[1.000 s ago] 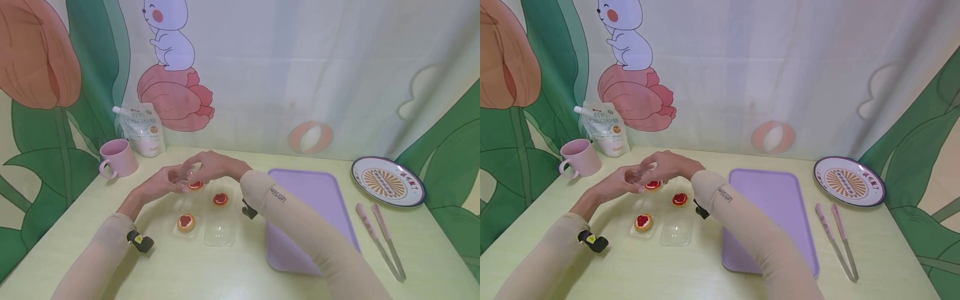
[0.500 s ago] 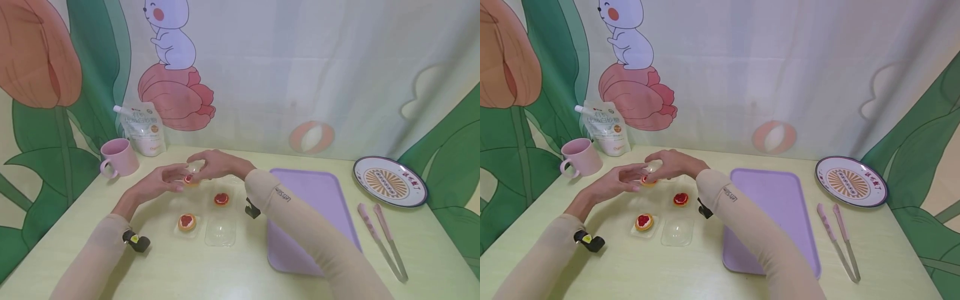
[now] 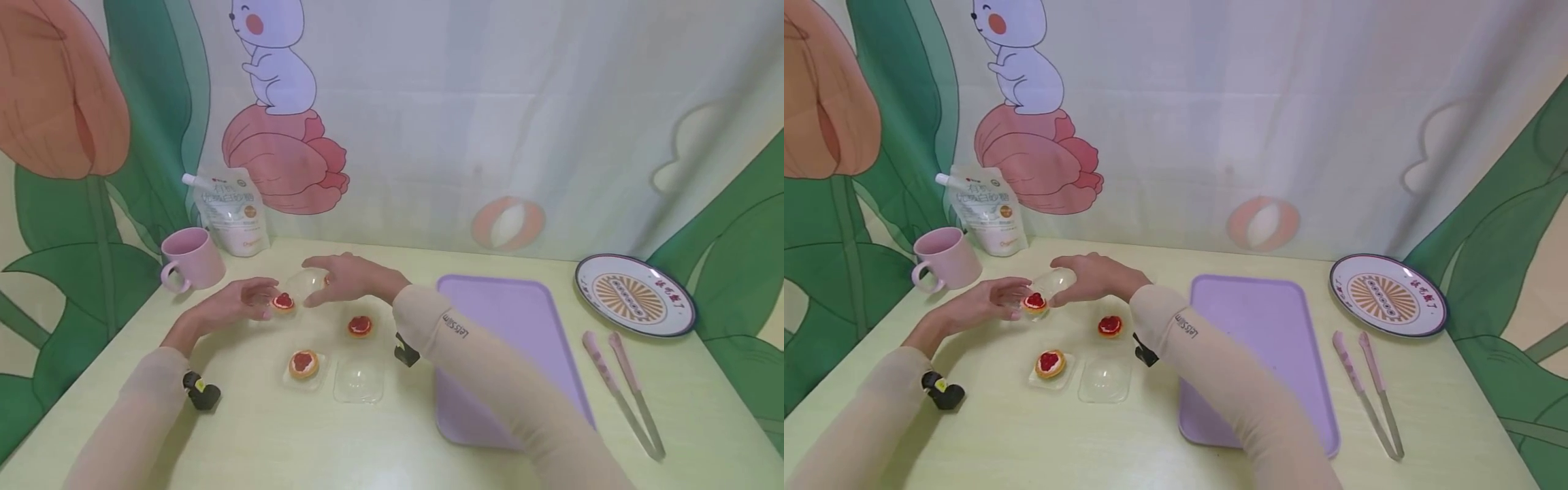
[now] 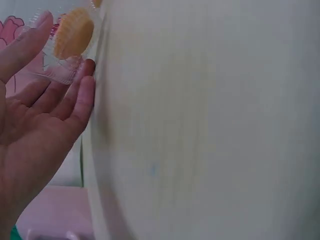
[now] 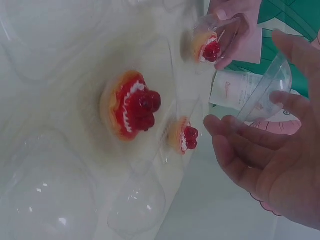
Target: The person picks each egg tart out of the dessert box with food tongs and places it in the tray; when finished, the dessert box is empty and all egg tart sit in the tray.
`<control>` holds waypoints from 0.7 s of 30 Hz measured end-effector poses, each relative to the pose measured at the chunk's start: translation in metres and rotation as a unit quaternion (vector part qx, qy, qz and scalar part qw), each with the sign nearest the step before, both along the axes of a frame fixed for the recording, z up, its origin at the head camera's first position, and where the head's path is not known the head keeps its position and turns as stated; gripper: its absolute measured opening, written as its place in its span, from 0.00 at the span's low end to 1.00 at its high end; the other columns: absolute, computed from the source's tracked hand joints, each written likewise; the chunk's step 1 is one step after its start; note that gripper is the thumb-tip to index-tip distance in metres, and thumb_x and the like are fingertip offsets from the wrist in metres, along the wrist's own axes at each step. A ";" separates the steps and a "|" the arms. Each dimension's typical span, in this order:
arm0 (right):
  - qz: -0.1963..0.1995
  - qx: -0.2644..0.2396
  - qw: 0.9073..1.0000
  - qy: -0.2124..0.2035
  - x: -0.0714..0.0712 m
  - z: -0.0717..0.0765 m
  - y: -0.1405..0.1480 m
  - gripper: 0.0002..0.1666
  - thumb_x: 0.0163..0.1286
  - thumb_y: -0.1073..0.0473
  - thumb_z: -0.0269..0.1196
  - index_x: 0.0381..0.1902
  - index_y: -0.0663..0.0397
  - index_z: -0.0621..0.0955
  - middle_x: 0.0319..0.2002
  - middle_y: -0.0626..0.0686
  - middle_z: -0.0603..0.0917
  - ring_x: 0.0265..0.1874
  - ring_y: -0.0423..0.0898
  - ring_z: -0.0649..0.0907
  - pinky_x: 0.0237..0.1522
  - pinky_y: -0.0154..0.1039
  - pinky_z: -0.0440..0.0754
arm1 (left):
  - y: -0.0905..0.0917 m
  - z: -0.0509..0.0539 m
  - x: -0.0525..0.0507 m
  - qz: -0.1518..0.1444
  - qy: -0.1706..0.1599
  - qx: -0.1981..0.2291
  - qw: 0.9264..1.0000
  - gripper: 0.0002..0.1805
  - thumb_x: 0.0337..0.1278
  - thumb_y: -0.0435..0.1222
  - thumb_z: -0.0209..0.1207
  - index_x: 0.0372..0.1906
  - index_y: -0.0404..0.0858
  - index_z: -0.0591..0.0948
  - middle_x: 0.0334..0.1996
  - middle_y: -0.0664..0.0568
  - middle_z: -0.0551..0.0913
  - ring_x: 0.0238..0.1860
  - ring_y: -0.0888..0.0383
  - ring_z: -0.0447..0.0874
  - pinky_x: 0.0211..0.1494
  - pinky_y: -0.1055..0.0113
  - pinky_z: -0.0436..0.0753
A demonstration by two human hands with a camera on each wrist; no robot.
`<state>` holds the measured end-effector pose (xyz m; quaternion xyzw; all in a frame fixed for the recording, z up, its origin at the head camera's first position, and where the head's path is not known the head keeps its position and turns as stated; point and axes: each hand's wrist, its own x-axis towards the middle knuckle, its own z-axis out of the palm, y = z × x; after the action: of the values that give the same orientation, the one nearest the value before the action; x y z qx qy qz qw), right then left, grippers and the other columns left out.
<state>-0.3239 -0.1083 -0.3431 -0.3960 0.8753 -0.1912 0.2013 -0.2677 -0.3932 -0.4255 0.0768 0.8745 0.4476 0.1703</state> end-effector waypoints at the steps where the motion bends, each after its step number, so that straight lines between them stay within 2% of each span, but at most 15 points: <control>1: 0.000 0.004 1.000 0.007 0.001 -0.001 -0.002 0.47 0.62 0.32 0.65 0.76 0.32 0.63 0.50 0.46 0.82 0.57 0.46 0.75 0.62 0.50 0.76 | -0.002 0.001 0.002 -0.006 -0.003 -0.007 1.000 0.41 0.63 0.41 0.64 0.76 0.36 0.59 0.72 0.36 0.68 0.74 0.35 0.62 0.72 0.37 0.66; 5: 0.003 0.006 1.000 0.025 0.003 -0.006 -0.007 0.49 0.63 0.32 0.65 0.77 0.35 0.61 0.47 0.46 0.82 0.54 0.46 0.77 0.62 0.50 0.76 | -0.011 0.006 0.011 -0.023 0.001 -0.045 0.999 0.43 0.62 0.42 0.65 0.77 0.37 0.58 0.72 0.35 0.68 0.74 0.34 0.60 0.72 0.34 0.63; 10: -0.003 0.007 0.999 0.035 0.002 -0.009 -0.009 0.50 0.63 0.33 0.66 0.77 0.37 0.60 0.63 0.48 0.78 0.62 0.48 0.76 0.67 0.52 0.73 | -0.018 0.011 0.016 -0.023 0.002 -0.066 0.998 0.48 0.59 0.40 0.66 0.78 0.39 0.53 0.74 0.32 0.62 0.75 0.31 0.55 0.72 0.31 0.58; 13: -0.016 0.022 0.999 0.035 0.003 -0.012 -0.011 0.49 0.63 0.35 0.67 0.77 0.35 0.60 0.70 0.49 0.72 0.69 0.50 0.71 0.69 0.55 0.71 | -0.015 0.014 0.014 -0.025 -0.003 -0.067 0.997 0.50 0.57 0.40 0.68 0.79 0.41 0.53 0.75 0.31 0.58 0.75 0.30 0.53 0.72 0.31 0.58; 16: -0.027 0.044 0.998 0.035 0.004 -0.018 -0.014 0.50 0.62 0.37 0.68 0.77 0.33 0.60 0.73 0.49 0.69 0.71 0.50 0.69 0.69 0.56 0.70 | -0.008 0.016 0.011 -0.028 -0.008 -0.082 0.996 0.51 0.55 0.42 0.70 0.79 0.42 0.53 0.76 0.32 0.56 0.75 0.30 0.54 0.71 0.31 0.61; 21: -0.033 0.058 0.997 0.027 0.006 -0.027 -0.020 0.48 0.61 0.39 0.70 0.76 0.33 0.63 0.73 0.46 0.69 0.72 0.49 0.68 0.70 0.55 0.70 | 0.005 0.016 0.006 -0.032 -0.008 -0.111 0.993 0.49 0.54 0.44 0.71 0.77 0.41 0.57 0.72 0.32 0.62 0.71 0.31 0.60 0.69 0.32 0.64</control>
<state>-0.3183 -0.1283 -0.3703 -0.3595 0.9025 -0.1364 0.1940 -0.2616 -0.3883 -0.4099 0.0820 0.9144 0.3428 0.1991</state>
